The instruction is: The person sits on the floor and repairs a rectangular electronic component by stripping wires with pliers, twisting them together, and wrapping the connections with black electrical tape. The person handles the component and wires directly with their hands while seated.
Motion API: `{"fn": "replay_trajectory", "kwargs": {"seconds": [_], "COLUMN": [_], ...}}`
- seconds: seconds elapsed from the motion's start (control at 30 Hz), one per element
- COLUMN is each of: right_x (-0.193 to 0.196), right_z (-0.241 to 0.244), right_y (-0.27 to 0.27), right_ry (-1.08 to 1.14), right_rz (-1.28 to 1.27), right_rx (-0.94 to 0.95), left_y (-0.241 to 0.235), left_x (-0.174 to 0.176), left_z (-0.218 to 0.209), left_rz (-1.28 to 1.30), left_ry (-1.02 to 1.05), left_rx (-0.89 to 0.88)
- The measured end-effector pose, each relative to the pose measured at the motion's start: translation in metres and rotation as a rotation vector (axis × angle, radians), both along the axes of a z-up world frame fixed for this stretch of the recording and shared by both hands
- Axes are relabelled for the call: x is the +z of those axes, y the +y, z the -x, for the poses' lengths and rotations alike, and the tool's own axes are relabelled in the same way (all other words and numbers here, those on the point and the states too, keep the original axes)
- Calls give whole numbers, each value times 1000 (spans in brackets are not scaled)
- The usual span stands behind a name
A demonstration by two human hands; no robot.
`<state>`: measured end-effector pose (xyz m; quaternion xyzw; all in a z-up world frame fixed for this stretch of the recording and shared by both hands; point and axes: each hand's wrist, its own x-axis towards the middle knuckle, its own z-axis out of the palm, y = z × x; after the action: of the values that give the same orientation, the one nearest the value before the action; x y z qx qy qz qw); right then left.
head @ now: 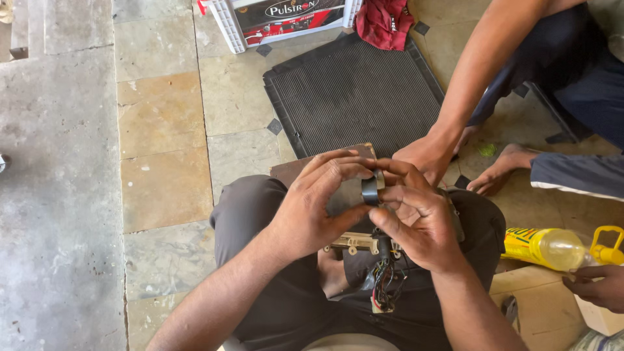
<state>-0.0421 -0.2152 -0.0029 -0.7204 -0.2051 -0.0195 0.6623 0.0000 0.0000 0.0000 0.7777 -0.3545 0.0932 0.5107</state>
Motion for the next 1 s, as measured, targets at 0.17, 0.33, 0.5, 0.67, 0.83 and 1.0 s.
{"fn": "replay_trajectory", "kwargs": {"seconds": [0.17,0.33,0.5,0.67,0.83,1.0], "right_x": [-11,-6,-7,-6,-7,-10], "right_z": [-4,-7,-9,-9,-7,-7], "right_y": [6,10,21,24,23,21], "right_ry": [143,1,-86,-130,-146,-120], "right_rz": [-181,-43,144,198,270,225], "right_rx": [-65,-139,-313,-345,-376,-361], "left_y": [4,10,4,3,2,1], "left_x": [6,5,-2,-5,-9,-9], "left_z": [-6,-11,-7,-7,-8,-9], "left_rz": [56,117,32,-37,-57,-66], "left_ry": [76,159,11,0,9,18], "left_rx": [-14,-3,103,110,111,109]}}
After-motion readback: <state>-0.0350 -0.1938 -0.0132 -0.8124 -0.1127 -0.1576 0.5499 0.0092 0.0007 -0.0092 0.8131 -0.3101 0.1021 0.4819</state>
